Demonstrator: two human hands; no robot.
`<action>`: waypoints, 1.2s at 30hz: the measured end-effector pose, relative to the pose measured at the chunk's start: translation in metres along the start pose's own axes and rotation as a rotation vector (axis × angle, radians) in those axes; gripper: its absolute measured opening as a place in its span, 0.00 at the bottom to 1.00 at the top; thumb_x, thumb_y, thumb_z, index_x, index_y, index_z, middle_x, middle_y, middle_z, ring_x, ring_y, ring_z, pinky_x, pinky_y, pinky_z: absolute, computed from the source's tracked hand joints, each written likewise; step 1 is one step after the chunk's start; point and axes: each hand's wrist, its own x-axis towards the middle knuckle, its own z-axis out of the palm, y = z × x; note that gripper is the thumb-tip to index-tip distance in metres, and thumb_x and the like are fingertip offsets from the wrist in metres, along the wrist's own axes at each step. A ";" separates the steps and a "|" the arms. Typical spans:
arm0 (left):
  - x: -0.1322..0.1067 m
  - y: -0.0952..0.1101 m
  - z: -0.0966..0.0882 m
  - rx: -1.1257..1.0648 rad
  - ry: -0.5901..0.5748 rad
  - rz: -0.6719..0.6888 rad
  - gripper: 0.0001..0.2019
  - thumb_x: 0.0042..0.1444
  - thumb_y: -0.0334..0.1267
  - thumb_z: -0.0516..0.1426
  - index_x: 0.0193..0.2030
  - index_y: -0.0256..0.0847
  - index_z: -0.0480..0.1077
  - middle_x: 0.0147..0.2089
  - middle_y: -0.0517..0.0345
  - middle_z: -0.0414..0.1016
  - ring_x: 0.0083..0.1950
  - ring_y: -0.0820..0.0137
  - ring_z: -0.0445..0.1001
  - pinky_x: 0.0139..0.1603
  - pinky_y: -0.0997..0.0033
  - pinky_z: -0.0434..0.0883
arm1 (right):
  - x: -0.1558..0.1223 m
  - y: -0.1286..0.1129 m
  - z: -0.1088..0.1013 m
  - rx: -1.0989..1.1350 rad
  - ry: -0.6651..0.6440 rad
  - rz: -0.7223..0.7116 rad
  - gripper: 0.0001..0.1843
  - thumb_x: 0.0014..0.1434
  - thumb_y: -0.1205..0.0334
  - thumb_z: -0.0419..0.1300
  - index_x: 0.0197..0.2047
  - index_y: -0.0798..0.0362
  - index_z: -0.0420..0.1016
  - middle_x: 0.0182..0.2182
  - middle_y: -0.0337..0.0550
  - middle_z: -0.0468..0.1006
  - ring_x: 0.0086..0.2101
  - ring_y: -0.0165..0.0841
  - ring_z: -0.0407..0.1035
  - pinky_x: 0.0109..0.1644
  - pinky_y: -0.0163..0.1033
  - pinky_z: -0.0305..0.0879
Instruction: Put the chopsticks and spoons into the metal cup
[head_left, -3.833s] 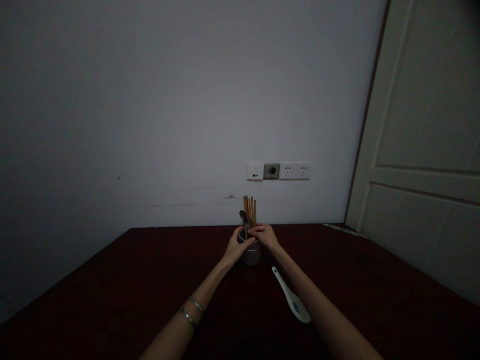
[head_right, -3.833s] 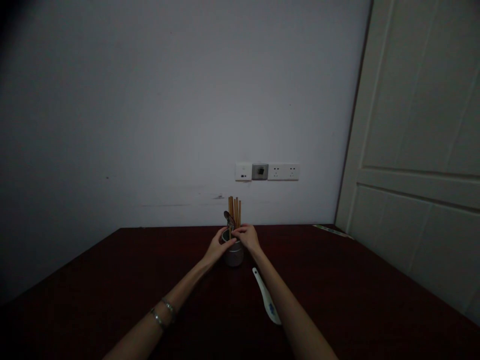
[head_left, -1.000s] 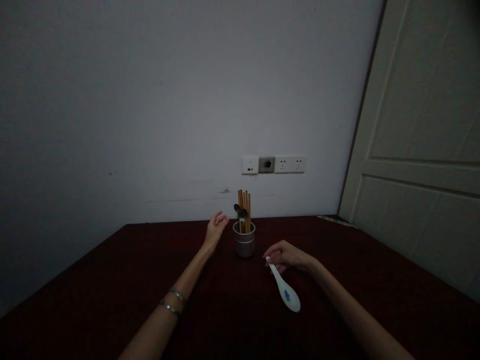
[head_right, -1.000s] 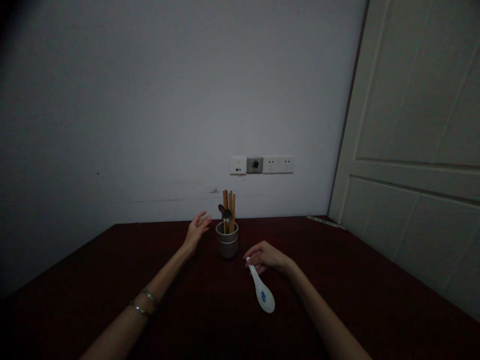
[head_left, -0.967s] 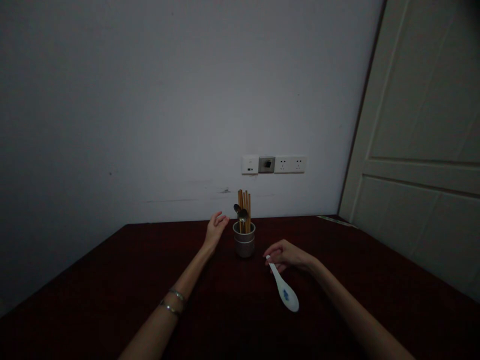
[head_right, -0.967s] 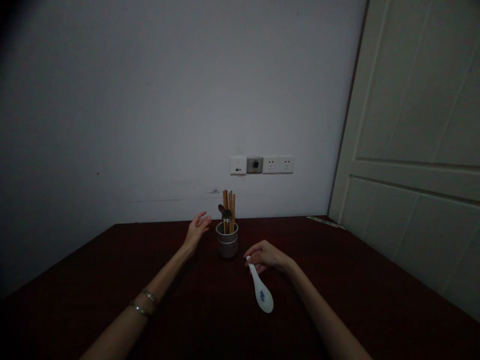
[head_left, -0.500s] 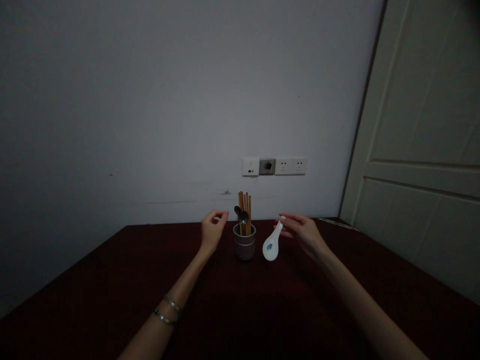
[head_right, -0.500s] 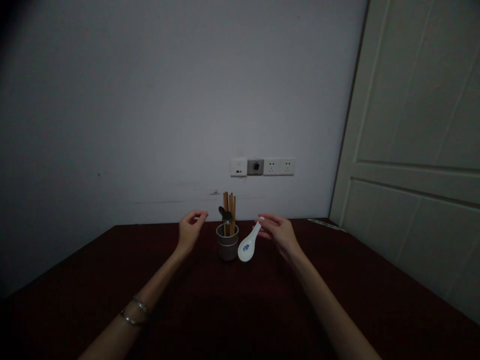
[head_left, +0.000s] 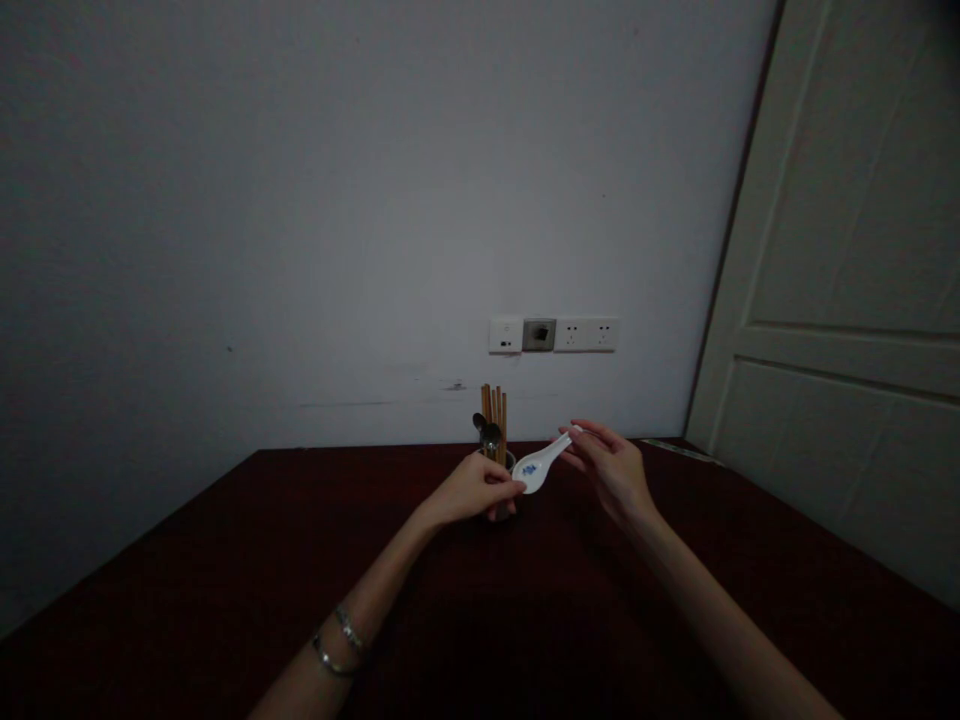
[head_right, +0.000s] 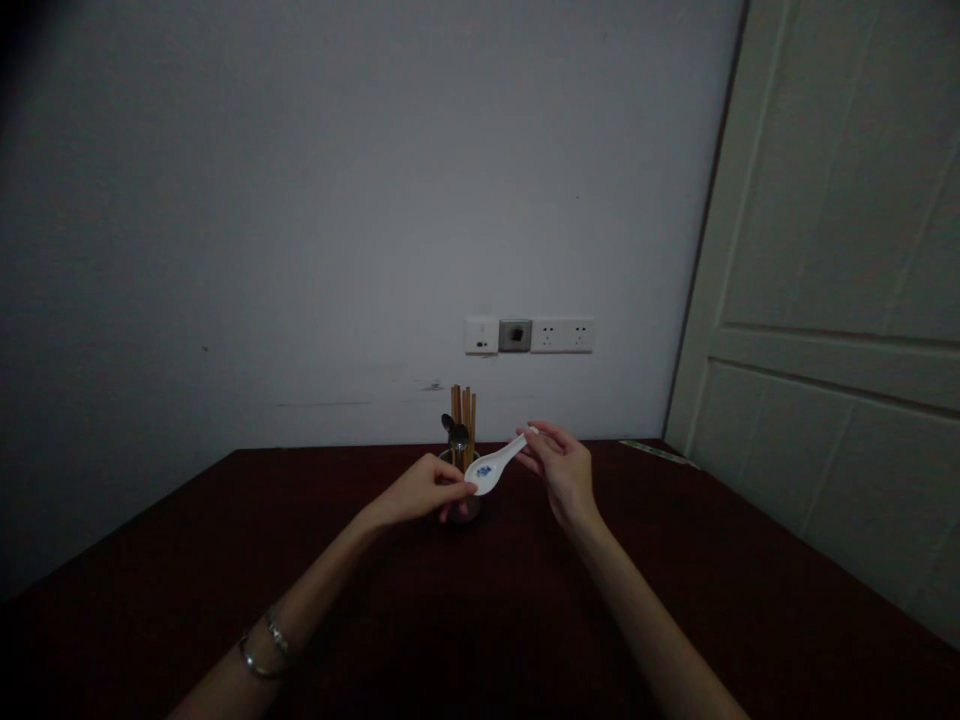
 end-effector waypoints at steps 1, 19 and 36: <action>0.000 0.000 -0.002 -0.008 0.007 -0.006 0.18 0.50 0.48 0.54 0.24 0.35 0.73 0.22 0.55 0.73 0.16 0.79 0.61 0.18 0.79 0.57 | 0.000 0.000 0.001 0.004 -0.004 -0.007 0.16 0.42 0.60 0.66 0.35 0.55 0.70 0.34 0.48 0.78 0.36 0.39 0.73 0.41 0.44 0.73; 0.050 0.017 -0.065 0.389 0.525 0.284 0.16 0.54 0.43 0.50 0.28 0.35 0.74 0.21 0.58 0.71 0.23 0.75 0.65 0.26 0.76 0.59 | 0.015 0.011 0.023 -0.273 -0.296 0.080 0.14 0.39 0.64 0.66 0.32 0.57 0.72 0.24 0.44 0.78 0.26 0.35 0.74 0.33 0.39 0.73; 0.067 0.021 -0.084 0.801 0.257 0.369 0.14 0.56 0.39 0.50 0.31 0.35 0.75 0.24 0.57 0.73 0.25 0.76 0.64 0.27 0.79 0.55 | 0.061 -0.024 0.069 -1.173 -0.477 -0.649 0.13 0.54 0.55 0.57 0.32 0.54 0.79 0.30 0.48 0.78 0.31 0.33 0.70 0.35 0.35 0.63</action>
